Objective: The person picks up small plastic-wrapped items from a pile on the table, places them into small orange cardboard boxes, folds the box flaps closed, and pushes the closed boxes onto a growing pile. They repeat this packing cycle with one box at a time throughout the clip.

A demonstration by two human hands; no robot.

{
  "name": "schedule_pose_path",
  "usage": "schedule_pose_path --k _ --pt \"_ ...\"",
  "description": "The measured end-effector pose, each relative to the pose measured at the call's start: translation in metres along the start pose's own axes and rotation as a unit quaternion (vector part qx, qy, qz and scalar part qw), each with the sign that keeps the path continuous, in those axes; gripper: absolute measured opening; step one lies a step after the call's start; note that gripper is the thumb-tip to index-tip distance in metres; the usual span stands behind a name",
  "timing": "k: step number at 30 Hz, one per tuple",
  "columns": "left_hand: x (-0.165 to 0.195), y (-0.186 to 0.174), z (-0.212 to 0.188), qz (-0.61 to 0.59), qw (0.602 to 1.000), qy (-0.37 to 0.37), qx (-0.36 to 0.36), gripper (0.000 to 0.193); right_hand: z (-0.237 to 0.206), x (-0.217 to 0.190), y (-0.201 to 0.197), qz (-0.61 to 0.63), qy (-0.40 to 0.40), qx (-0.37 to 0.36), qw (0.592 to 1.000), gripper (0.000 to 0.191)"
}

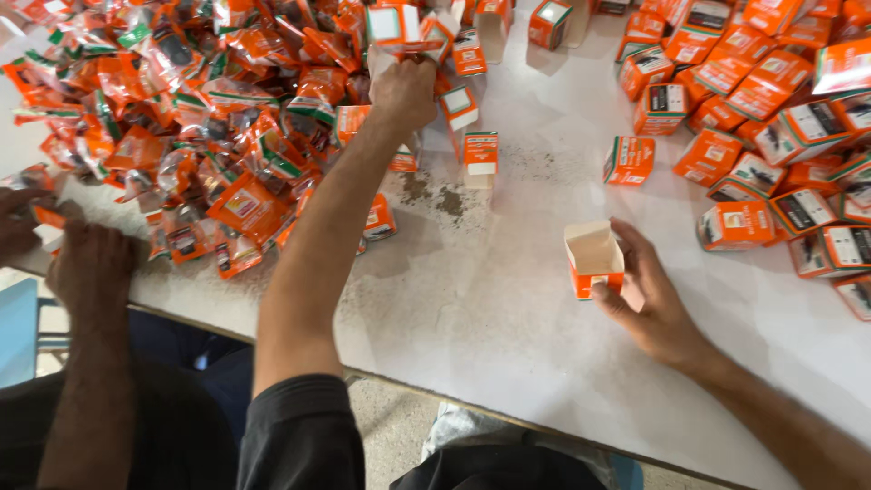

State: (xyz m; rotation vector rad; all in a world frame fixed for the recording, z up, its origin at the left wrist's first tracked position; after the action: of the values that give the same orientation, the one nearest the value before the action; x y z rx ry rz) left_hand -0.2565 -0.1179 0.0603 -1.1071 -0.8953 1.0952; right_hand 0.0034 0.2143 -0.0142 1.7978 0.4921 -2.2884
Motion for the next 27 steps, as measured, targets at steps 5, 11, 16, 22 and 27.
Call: schedule_pose_path --k 5,11,16,22,27 --pt "0.013 0.021 0.026 0.023 0.995 0.064 -0.070 0.033 -0.008 -0.009 -0.005 -0.217 -0.023 0.035 0.975 0.061" --pt "0.020 -0.019 0.013 -0.054 0.991 0.075 0.099 0.041 -0.001 -0.018 -0.009 -0.252 -0.040 0.046 0.966 0.061" --pt "0.075 -0.100 -0.071 -0.393 0.877 0.098 0.259 0.039 -0.002 -0.019 -0.010 -0.242 -0.054 0.063 0.967 0.059" --pt "0.180 -0.060 -0.213 -0.435 0.757 0.403 0.276 0.048 0.000 -0.019 -0.011 -0.263 -0.066 0.070 0.960 0.063" --pt "0.198 -0.007 -0.227 -0.292 0.794 0.441 0.300 0.046 -0.002 -0.014 -0.011 -0.264 -0.054 0.063 0.961 0.053"
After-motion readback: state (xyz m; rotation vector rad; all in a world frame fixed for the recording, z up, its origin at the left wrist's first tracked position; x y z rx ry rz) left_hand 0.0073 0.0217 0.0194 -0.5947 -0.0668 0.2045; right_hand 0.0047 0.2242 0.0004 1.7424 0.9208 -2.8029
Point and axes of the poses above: each hand's wrist, its own z-axis towards the middle knuckle, its own y-axis out of the palm, x = y × z, the point moved 4 cm from there along z, towards the middle knuckle, and after that the axes turned 1 degree about -z, right-handed, at the moved point
